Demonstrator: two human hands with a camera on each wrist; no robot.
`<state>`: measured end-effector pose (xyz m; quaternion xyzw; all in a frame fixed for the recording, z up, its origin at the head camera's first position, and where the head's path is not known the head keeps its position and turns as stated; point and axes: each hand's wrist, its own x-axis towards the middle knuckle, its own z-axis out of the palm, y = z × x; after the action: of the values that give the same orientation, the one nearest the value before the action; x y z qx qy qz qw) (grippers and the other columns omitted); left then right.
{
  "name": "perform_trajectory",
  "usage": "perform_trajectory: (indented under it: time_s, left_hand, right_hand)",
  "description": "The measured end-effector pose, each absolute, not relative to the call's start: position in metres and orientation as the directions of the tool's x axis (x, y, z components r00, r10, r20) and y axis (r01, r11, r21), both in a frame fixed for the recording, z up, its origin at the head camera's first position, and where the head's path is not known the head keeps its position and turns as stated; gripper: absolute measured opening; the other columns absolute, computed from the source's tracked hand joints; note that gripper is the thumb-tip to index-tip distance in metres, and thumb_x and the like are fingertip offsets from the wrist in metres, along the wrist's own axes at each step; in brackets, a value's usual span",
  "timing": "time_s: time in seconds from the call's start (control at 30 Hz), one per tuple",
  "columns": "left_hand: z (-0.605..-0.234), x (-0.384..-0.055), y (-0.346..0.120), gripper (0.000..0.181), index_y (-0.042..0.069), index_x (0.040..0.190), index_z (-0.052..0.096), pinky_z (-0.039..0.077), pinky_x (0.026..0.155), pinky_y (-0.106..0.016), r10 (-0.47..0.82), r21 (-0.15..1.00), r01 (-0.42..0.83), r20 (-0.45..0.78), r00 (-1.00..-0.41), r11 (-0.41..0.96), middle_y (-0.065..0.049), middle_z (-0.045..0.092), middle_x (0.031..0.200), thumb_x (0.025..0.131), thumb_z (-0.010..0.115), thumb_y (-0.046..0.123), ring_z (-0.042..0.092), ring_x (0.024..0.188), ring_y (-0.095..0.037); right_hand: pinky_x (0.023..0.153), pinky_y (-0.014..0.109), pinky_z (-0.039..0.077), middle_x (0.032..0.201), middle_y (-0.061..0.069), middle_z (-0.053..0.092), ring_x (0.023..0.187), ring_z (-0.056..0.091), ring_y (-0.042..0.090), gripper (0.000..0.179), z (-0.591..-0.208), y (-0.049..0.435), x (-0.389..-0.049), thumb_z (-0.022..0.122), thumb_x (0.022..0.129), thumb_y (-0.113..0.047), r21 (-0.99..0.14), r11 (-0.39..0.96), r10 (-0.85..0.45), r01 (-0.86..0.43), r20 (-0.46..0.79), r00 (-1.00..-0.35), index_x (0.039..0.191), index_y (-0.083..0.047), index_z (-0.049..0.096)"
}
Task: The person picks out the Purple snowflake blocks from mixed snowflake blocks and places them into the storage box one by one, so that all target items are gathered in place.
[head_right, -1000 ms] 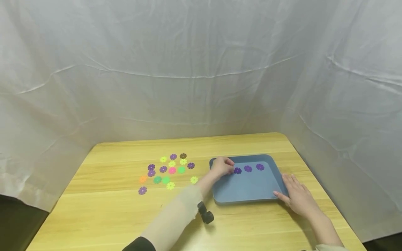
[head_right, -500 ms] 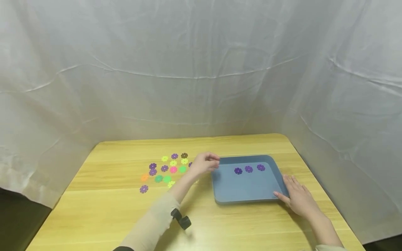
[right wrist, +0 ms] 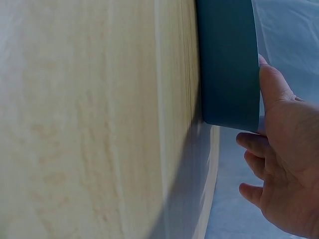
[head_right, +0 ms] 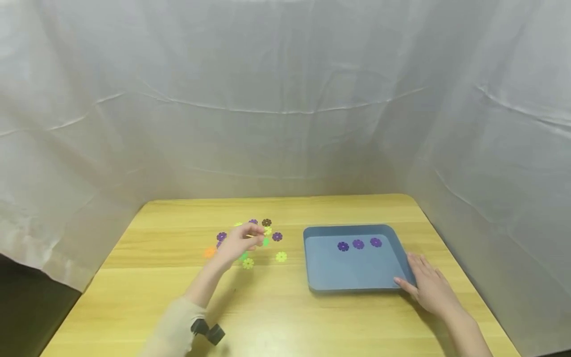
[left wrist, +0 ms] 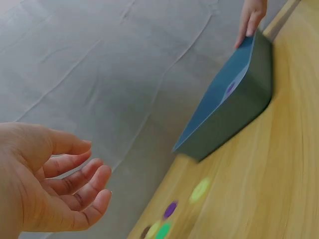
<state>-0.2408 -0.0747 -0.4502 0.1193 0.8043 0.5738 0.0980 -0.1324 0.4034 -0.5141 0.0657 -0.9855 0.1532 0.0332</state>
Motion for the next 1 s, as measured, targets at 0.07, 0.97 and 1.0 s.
perform_trajectory:
  time_s: [0.07, 0.97, 1.0]
  left_hand:
    - [-0.451, -0.238, -0.091, 0.023, 0.009, 0.112, 0.066, 0.057, 0.087, -0.046, 0.266, 0.938, 0.076, -0.018, -0.964, 0.339, -0.008, 0.069, 0.104, 0.090, 0.067, 0.016, 0.064, 0.090, -0.016]
    - [-0.514, -0.226, -0.209, 0.037, -0.001, 0.119, 0.063, 0.052, 0.090, -0.035, 0.086, 0.876, -0.115, -0.175, -0.981, 0.468, -0.014, 0.067, 0.110, 0.085, 0.071, 0.009, 0.061, 0.101, -0.022]
    - [-0.515, -0.226, -0.207, 0.035, -0.001, 0.118, 0.063, 0.052, 0.090, -0.035, 0.081, 0.876, -0.123, -0.181, -0.980, 0.466, -0.013, 0.067, 0.110, 0.085, 0.071, 0.009, 0.061, 0.101, -0.022]
  right_hand:
    - [0.107, 0.072, 0.022, 0.148, 0.037, 0.029, 0.141, 0.018, 0.055, 0.082, -0.515, 0.405, -0.132, 0.056, 0.096, -0.044, -0.298, 0.944, -0.119, -0.138, 0.082, -0.990, 0.146, 0.014, 0.025]
    - [0.106, 0.073, 0.021, 0.147, 0.038, 0.031, 0.141, 0.017, 0.056, 0.080, -0.516, 0.409, -0.130, 0.057, 0.096, -0.042, -0.309, 0.940, -0.112, -0.144, 0.117, -0.987, 0.145, 0.014, 0.027]
    - [0.106, 0.073, 0.021, 0.147, 0.038, 0.031, 0.141, 0.017, 0.056, 0.080, -0.516, 0.409, -0.130, 0.057, 0.096, -0.042, -0.310, 0.940, -0.112, -0.144, 0.118, -0.987, 0.145, 0.014, 0.027]
